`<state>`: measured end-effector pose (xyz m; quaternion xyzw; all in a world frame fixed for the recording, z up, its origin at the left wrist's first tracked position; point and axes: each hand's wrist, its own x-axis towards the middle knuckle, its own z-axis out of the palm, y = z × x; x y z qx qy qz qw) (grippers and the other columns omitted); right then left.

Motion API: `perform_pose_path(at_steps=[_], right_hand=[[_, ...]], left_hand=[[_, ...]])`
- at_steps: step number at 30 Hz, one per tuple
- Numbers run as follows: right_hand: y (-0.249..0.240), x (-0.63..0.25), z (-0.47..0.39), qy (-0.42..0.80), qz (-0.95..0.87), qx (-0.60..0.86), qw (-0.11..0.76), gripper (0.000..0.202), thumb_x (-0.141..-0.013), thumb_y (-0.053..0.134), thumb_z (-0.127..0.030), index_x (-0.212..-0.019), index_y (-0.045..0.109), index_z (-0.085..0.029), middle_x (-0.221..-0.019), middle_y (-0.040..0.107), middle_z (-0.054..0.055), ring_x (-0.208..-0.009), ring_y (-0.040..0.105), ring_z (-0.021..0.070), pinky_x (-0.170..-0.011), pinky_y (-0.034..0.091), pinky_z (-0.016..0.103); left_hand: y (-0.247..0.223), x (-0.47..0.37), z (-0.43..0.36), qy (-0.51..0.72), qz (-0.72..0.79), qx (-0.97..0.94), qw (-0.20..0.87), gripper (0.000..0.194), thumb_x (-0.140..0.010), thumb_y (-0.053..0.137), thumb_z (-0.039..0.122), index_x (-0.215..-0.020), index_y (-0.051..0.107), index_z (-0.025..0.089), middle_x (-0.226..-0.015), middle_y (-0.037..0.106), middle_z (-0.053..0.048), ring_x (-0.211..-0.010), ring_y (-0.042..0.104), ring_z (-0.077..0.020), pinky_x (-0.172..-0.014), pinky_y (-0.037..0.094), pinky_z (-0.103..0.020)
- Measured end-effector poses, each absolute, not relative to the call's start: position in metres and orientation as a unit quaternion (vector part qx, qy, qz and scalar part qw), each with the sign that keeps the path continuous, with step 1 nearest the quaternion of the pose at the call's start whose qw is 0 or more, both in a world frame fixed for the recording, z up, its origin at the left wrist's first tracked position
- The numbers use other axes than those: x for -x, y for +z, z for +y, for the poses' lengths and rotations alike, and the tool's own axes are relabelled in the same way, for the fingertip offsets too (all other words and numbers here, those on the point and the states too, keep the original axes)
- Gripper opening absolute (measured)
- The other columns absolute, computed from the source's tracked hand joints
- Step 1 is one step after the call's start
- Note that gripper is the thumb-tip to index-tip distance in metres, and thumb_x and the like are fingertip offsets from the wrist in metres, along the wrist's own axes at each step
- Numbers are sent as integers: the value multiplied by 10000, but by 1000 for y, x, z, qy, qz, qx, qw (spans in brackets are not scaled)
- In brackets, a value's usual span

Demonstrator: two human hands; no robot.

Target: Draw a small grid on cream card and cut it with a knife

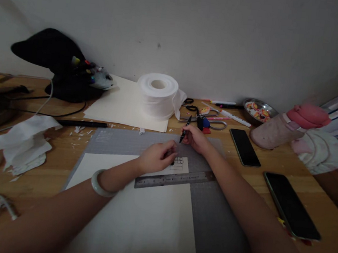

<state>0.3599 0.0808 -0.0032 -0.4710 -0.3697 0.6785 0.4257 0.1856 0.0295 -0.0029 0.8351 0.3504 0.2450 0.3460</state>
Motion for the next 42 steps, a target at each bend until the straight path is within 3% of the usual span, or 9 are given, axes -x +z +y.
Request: perform_pose_path(at_steps=[42], right_hand=[[-2,-359,81,679,-352,476,434,66,-663,512,-210,-611,504,-171,-482,478,-42,-394,405,69,-380,277,188]], left_hand=[[-2,-184,29,218,335,-862,312,112,-832,427,264,-776,485,187,-563,496,49,-485,427,-99,-481,283,-205]])
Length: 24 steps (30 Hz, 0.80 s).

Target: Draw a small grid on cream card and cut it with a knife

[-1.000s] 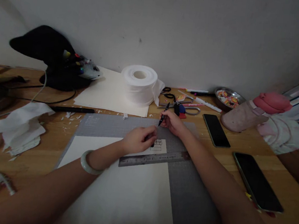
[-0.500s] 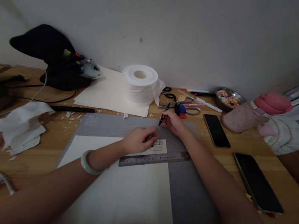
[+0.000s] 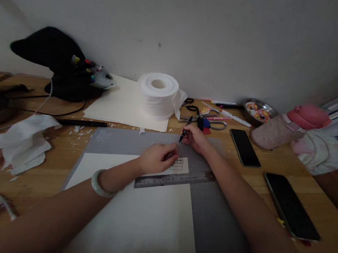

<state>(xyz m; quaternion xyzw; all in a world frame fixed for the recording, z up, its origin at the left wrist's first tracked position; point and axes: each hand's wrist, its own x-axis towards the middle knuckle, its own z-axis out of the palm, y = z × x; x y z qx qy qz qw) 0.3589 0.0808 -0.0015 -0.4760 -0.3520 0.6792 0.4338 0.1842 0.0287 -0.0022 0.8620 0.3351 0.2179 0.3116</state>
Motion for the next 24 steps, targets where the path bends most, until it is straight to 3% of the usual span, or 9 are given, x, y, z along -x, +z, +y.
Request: perform_pose_path(at_steps=[24], right_hand=[[-1,-358,80,676,-354,477,435,72,-667,495,-205,-604,499,-172,-468,462,-46,-383,393,69,-374,270,193]], left_hand=[[0,-185,28,208,335,-866,308,103,-818,433,254,-768,488,184,-563,504,48,-487,438,-99,-481,283,-207]])
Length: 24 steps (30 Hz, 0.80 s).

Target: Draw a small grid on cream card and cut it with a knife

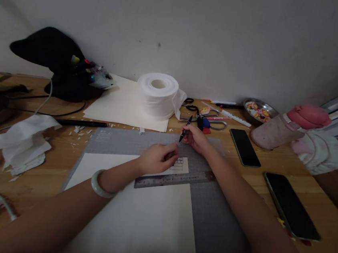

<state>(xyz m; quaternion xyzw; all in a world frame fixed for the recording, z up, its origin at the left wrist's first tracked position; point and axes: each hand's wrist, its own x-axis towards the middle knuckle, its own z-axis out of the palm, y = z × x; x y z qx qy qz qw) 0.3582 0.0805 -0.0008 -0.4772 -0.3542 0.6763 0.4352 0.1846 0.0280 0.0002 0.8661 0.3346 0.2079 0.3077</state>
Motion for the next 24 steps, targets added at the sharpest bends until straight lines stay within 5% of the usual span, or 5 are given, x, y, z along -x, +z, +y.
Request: perform_pose_path(at_steps=[24], right_hand=[[-1,-359,80,674,-356,474,440,77,-674,507,-208,-609,510,-167,-490,484,-37,-389,408,66,-369,274,188]], left_hand=[[6,-178,29,186,226,-918,270,28,-771,464,207,-750,462,188,-540,481,42,-492,444,-110,-509,290,-220]])
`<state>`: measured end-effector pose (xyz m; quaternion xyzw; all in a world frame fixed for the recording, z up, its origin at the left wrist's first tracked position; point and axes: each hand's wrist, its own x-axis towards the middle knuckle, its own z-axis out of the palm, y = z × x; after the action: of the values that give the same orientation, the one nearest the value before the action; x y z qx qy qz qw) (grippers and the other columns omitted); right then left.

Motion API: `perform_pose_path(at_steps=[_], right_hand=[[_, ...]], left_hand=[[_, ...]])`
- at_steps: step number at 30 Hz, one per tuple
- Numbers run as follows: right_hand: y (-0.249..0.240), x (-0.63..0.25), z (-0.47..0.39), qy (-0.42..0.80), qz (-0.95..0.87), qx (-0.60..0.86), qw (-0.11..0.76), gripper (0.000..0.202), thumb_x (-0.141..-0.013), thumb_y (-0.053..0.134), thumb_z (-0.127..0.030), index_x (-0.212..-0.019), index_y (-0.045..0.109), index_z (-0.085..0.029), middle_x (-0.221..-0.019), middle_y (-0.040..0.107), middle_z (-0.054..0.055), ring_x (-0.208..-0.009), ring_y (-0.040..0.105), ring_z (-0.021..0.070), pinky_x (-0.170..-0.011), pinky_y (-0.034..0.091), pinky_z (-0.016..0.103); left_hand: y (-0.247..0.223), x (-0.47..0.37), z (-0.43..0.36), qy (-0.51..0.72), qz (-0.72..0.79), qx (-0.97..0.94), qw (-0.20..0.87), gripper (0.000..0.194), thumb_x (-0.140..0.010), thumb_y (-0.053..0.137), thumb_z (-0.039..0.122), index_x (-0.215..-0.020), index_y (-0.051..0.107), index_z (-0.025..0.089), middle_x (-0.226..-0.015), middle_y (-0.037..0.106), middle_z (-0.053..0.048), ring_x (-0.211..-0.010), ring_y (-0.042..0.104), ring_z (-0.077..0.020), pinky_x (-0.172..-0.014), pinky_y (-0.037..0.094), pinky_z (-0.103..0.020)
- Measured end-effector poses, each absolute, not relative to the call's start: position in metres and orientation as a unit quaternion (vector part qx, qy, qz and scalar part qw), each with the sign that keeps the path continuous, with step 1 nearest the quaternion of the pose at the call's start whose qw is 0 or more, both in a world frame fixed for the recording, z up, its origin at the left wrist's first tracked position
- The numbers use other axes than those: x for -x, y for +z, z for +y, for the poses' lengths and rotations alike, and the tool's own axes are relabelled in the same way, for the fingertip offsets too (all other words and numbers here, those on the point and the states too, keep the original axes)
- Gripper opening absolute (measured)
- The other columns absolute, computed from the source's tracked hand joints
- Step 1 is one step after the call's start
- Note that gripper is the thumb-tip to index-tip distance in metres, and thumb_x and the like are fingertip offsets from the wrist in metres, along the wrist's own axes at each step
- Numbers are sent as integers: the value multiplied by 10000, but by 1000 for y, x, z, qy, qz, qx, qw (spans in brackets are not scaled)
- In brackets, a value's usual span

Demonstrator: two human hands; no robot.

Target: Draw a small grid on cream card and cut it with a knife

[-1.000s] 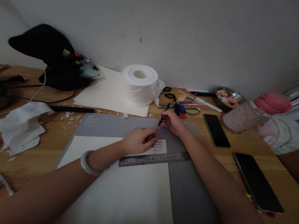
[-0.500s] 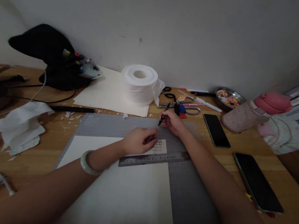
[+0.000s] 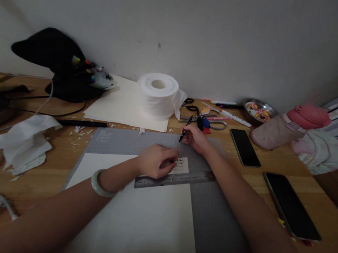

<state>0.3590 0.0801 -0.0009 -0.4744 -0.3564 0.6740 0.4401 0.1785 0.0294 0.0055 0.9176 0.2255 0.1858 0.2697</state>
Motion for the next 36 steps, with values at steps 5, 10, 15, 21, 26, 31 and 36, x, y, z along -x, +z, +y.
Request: perform_pose_path(at_steps=[5,10,15,21,26,31,36], right_hand=[[0,-358,80,678,-353,476,436,86,-680,485,-194,-603,508,-165,-482,484,-36,-376,395,65,-366,277,189],[-1,-358,80,676,-353,476,438,86,-672,489,-200,-592,495,-168,-466,467,-45,-376,392,64,-364,272,185],[-2,-358,81,679,-354,475,434,80,-661,495,-213,-601,498,-161,-472,469,-47,-379,400,64,-366,269,185],[-1,-358,80,680,-352,473,435,75,-657,496,-218,-609,498,-161,-473,462,-52,-377,396,60,-370,263,184],[0,-358,80,684,-351,468,434,66,-644,504,-218,-610,498,-162,-473,462,-56,-380,398,59,-370,262,181],[0,-359,80,684,-345,469,438,69,-640,509,-221,-611,503,-159,-484,475,-52,-380,399,58,-368,259,182],[0,-359,80,684,-348,470,436,60,-647,510,-214,-619,506,-161,-483,483,-50,-385,400,62,-371,266,185]], left_hand=[[5,-179,30,194,263,-902,283,78,-785,469,232,-728,440,187,-531,460,49,-459,415,-98,-485,278,-215],[4,-178,30,202,279,-896,282,119,-794,472,261,-715,427,184,-554,471,46,-464,408,-92,-476,266,-210],[3,-178,32,200,250,-903,287,119,-788,487,258,-716,430,182,-530,440,57,-452,393,-88,-477,268,-206],[2,-177,35,198,223,-915,273,109,-825,463,269,-764,460,179,-547,479,43,-491,443,-103,-493,292,-207],[2,-175,36,184,215,-927,245,107,-838,451,274,-794,474,179,-541,491,40,-491,456,-113,-495,296,-212],[1,-176,37,192,224,-922,250,118,-844,453,281,-806,488,174,-572,520,30,-520,478,-114,-504,303,-211],[1,-176,36,198,236,-908,286,135,-841,474,290,-789,506,170,-530,475,50,-475,431,-90,-491,289,-200]])
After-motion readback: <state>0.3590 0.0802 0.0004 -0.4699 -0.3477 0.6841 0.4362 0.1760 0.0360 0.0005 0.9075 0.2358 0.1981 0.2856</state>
